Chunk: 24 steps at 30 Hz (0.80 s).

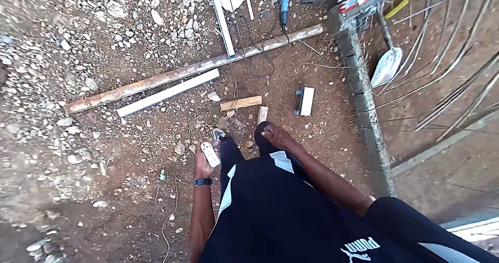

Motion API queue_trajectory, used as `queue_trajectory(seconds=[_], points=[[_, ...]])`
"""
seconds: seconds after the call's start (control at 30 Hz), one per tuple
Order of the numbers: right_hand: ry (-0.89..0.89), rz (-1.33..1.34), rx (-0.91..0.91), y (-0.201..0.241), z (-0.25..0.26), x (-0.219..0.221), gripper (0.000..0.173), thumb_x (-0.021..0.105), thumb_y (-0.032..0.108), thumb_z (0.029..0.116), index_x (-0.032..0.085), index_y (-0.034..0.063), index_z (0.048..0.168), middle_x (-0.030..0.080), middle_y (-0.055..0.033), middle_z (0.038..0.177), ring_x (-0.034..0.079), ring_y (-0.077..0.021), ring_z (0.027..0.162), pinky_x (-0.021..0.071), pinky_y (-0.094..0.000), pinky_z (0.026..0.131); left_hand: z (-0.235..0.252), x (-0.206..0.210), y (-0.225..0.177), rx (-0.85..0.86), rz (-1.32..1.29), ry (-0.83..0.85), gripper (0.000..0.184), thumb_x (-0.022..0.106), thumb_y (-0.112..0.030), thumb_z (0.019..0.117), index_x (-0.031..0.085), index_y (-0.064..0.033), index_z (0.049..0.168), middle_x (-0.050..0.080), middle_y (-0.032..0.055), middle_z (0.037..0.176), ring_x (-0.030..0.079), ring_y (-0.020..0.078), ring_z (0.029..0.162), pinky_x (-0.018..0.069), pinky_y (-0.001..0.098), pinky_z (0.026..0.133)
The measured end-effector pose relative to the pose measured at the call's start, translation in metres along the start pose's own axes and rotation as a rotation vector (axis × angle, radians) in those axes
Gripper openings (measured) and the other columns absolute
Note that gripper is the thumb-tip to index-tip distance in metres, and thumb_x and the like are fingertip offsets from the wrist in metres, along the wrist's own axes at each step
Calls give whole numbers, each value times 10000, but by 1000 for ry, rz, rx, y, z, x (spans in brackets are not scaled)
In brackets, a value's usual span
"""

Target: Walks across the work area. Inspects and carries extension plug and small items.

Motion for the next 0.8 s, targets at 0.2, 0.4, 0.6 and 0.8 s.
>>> queue_trajectory(seconds=[0.2, 0.4, 0.6, 0.8], points=[[-114, 41, 110, -37, 23, -45, 455, 460, 439, 1066, 657, 100, 1299, 673, -186, 1258, 632, -346, 1214, 485, -557, 1058, -33, -74, -9, 254, -283, -116, 688, 164, -650, 1048, 590, -125, 1173, 700, 139, 947, 681, 250, 678, 585, 391, 547], [-62, 20, 100, -75, 79, -103, 457, 457, 424, 1072, 647, 73, 1294, 671, -198, 1247, 629, -351, 1215, 486, -556, 1053, -26, -49, 9, 423, -329, -219, 682, 116, -634, 1048, 572, -137, 1145, 687, 100, 865, 676, 248, 666, 591, 414, 566], [150, -106, -43, -116, 186, -177, 473, 437, 428, 1074, 632, 72, 1316, 662, -192, 1286, 612, -340, 1254, 464, -551, 1086, 23, 53, 85, 582, -492, -318, 645, 110, -573, 1064, 583, -135, 1045, 675, 75, 815, 677, 223, 666, 591, 391, 568], [193, -82, -79, -183, 257, -289, 457, 444, 383, 1088, 646, 36, 1306, 668, -234, 1267, 616, -385, 1243, 458, -585, 1084, 55, 181, 174, 572, -600, -383, 583, 172, -525, 1076, 593, -125, 1023, 668, 66, 808, 677, 210, 660, 596, 383, 567]])
Point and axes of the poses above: each hand's wrist, its own z-axis towards the middle knuckle, its own x-axis out of the palm, y = z × x, the point moved 2 cm from there along z, towards the middle knuckle
